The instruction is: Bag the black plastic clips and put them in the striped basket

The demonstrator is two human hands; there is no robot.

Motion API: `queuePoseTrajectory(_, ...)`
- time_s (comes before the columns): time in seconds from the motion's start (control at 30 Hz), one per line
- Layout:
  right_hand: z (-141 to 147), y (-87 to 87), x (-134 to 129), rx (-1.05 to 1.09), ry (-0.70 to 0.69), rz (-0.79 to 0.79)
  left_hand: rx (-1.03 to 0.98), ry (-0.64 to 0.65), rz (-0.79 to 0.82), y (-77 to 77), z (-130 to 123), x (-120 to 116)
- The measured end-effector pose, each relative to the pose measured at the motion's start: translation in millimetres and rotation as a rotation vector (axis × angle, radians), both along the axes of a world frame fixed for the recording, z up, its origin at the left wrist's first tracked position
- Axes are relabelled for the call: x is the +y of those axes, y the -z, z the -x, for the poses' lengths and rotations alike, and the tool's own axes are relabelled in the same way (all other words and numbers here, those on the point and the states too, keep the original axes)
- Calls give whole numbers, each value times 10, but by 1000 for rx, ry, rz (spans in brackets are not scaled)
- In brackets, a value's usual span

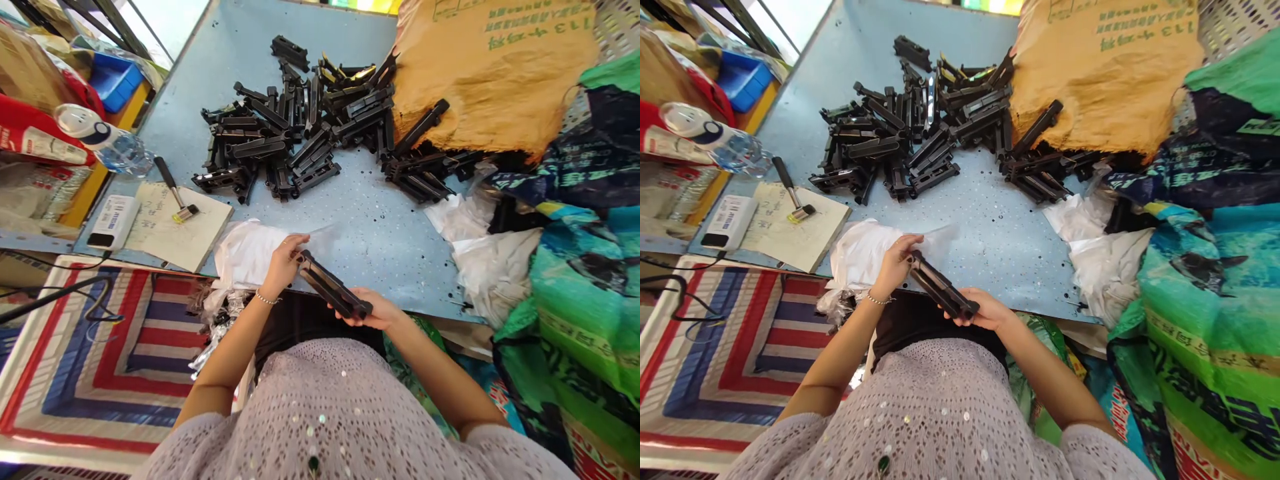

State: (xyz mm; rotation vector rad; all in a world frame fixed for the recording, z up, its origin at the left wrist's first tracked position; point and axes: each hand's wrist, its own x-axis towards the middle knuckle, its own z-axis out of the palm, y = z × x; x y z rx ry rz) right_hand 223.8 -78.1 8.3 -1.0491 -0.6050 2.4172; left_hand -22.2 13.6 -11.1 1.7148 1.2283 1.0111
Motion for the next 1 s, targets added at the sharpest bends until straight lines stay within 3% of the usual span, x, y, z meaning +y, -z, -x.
queuePoseTrajectory(0.07,21,104,-85,15,154,97,0,-12,-3,6,22,-1)
queuePoseTrajectory(0.17,3,163,-101,68,298,158,161,48,-92,23,33,-37)
queuePoseTrajectory(0.3,70,144,-13,166,249,156,366,111,-269,-32,-62,-181)
queuePoseTrajectory(0.4,180,142,88,11,185,-45,365,245,-391,-142,-156,-371)
queuePoseTrajectory(0.5,304,109,166,-304,342,-295,296,459,-425,-235,-231,-555)
queuePoseTrajectory(0.57,389,25,170,-467,444,-392,266,524,-389,-289,-259,-631)
queuePoseTrajectory(0.67,497,-199,97,-667,393,-619,258,494,-361,-485,-171,-723)
queuePoseTrajectory(0.73,525,-357,33,-551,200,-732,225,394,-348,-750,61,-834)
queuePoseTrajectory(0.8,502,-456,-3,-270,-18,-708,185,324,-241,-1052,446,-991)
queuePoseTrajectory(0.87,438,-456,7,-158,-89,-641,186,408,-19,-1231,908,-1144)
queuePoseTrajectory(0.93,362,-354,61,-272,10,-597,316,556,284,-1140,1318,-1235)
queuePoseTrajectory(1.0,308,-188,135,-429,179,-562,502,501,603,-766,1596,-1256)
